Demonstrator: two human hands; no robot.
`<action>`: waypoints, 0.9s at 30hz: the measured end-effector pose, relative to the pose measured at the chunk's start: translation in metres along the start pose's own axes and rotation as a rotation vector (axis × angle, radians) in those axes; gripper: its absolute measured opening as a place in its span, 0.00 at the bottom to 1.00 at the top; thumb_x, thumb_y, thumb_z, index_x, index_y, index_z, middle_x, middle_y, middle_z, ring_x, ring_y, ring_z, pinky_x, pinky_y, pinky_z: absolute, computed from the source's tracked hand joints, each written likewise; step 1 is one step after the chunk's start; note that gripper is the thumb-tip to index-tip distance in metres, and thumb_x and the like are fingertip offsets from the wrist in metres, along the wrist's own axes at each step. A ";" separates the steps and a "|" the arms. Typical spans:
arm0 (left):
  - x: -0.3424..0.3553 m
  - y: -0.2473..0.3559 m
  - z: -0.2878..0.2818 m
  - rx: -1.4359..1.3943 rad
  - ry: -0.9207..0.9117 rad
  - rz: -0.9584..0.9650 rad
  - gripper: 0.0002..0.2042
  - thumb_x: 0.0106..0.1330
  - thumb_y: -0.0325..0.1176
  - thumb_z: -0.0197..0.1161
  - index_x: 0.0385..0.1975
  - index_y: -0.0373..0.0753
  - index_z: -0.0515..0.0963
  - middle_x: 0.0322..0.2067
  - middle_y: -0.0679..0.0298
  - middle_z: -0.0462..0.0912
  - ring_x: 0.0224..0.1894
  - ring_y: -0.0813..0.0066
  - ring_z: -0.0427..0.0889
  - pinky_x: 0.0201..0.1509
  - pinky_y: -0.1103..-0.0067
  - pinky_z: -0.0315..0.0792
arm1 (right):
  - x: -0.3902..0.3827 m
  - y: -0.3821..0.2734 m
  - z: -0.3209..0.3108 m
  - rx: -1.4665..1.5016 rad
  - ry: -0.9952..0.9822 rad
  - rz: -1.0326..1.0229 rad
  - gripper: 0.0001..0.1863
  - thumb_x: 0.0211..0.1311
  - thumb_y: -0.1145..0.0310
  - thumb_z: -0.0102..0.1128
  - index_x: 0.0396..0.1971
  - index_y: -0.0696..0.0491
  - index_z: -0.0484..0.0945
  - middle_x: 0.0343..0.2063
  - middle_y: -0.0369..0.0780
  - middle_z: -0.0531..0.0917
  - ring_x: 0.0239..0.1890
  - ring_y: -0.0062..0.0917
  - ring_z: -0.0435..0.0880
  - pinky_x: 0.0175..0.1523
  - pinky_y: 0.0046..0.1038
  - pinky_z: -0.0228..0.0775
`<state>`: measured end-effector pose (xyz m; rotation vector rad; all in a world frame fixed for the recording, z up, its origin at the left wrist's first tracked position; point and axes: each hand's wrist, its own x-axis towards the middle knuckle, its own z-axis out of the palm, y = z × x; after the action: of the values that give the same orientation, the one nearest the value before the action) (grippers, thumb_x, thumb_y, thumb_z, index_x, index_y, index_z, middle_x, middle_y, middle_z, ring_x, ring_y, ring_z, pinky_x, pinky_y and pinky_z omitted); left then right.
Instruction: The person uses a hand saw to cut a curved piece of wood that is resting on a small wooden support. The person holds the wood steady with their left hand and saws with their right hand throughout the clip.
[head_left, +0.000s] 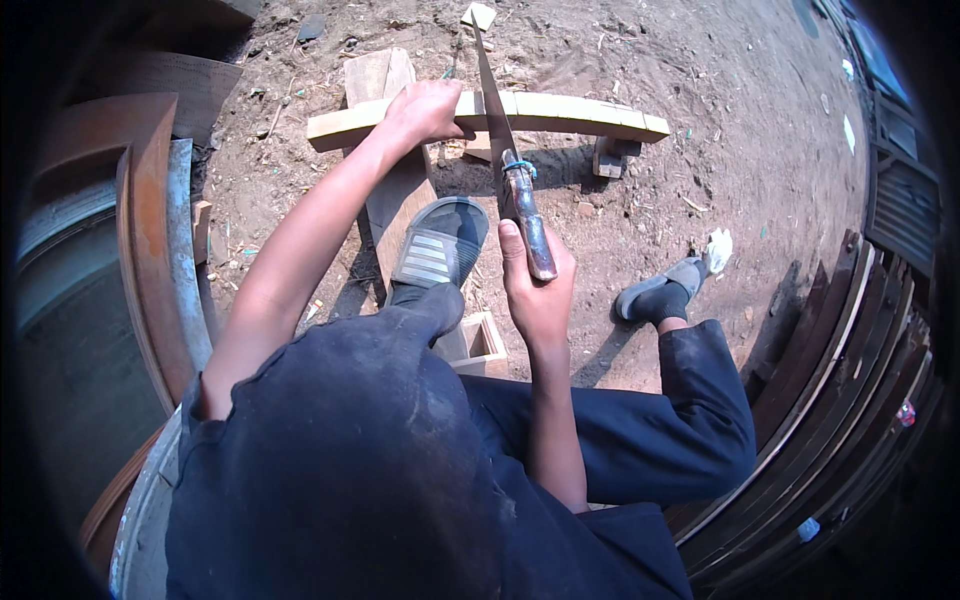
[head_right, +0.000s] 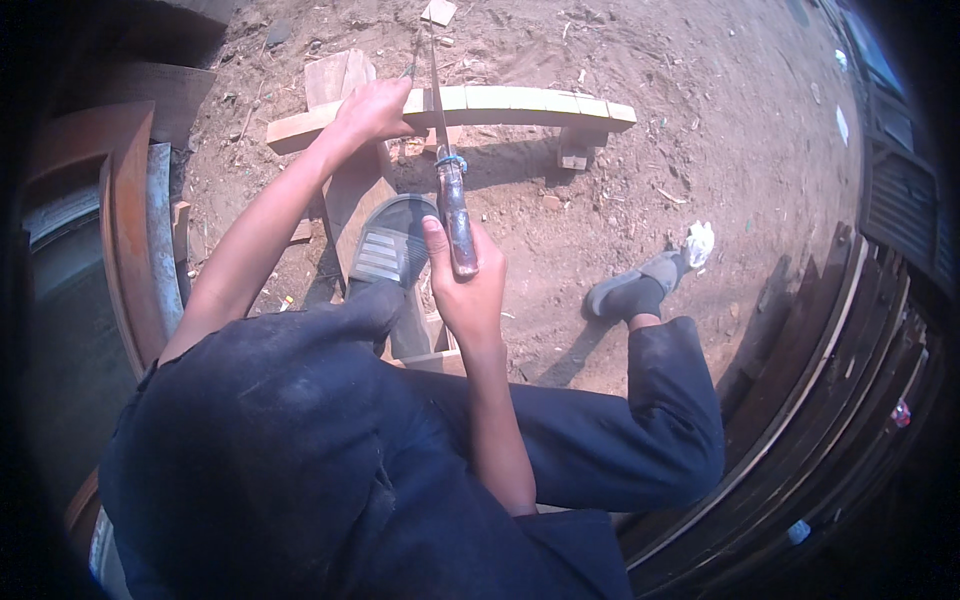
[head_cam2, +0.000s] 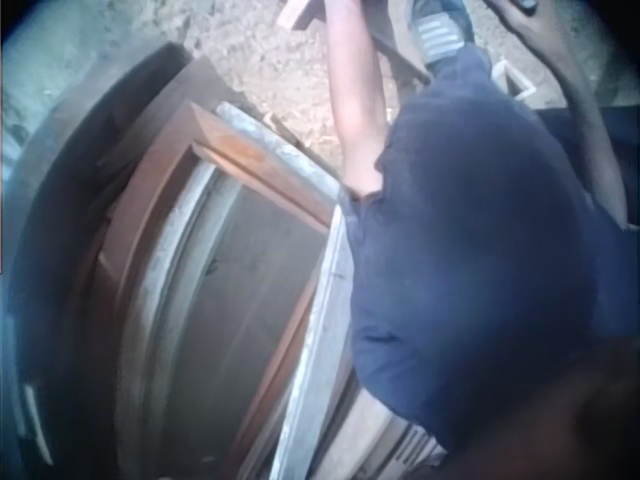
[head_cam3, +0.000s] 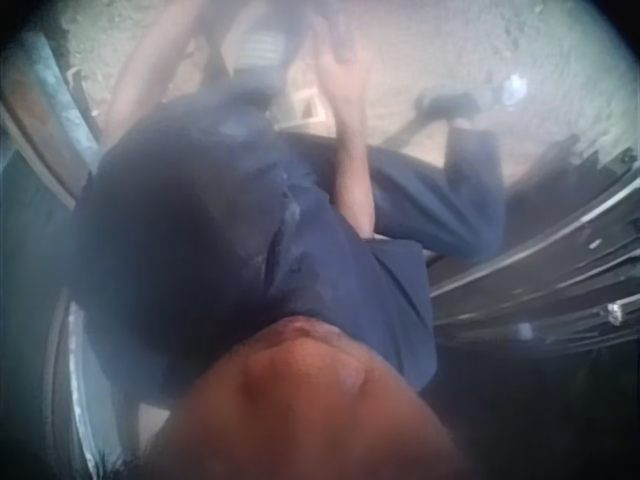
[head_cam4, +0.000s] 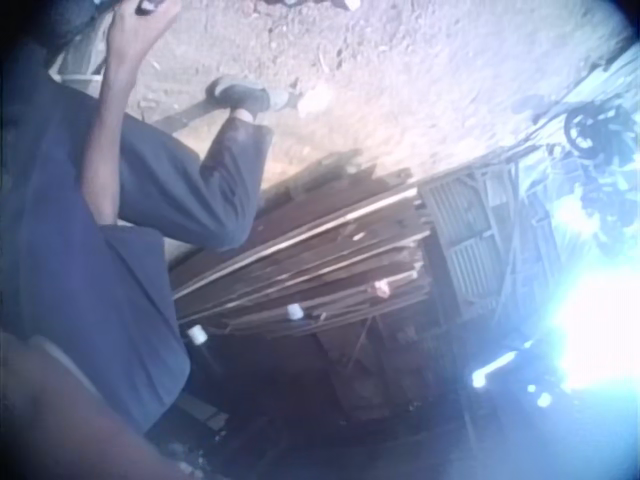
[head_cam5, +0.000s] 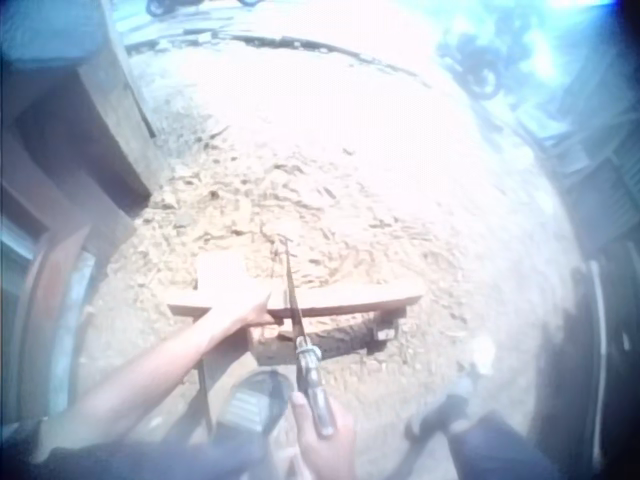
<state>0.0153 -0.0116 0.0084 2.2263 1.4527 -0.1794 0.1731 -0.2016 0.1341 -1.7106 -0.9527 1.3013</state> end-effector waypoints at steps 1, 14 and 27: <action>0.000 -0.002 0.003 -0.003 0.022 0.011 0.24 0.47 0.40 0.73 0.38 0.32 0.71 0.39 0.47 0.80 0.46 0.51 0.79 0.50 0.64 0.74 | 0.003 0.002 0.001 -0.038 -0.005 -0.012 0.13 0.68 0.65 0.57 0.25 0.56 0.73 0.16 0.28 0.71 0.18 0.09 0.65 0.22 0.16 0.54; 0.000 -0.008 0.011 0.001 0.085 0.084 0.21 0.47 0.36 0.68 0.36 0.31 0.69 0.37 0.47 0.79 0.44 0.50 0.79 0.47 0.63 0.75 | 0.005 -0.009 0.016 -0.124 0.098 -0.061 0.14 0.64 0.70 0.58 0.19 0.59 0.71 0.12 0.34 0.69 0.17 0.13 0.64 0.22 0.23 0.56; 0.000 -0.011 0.014 -0.052 0.073 0.087 0.21 0.45 0.36 0.66 0.35 0.30 0.70 0.37 0.47 0.79 0.45 0.50 0.78 0.48 0.64 0.75 | -0.012 -0.007 0.012 -0.160 0.095 -0.107 0.10 0.64 0.72 0.56 0.24 0.60 0.75 0.14 0.37 0.73 0.18 0.15 0.69 0.24 0.23 0.59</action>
<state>0.0075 -0.0142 -0.0070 2.2695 1.3783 -0.0317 0.1579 -0.2082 0.1430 -1.7986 -1.1021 1.0898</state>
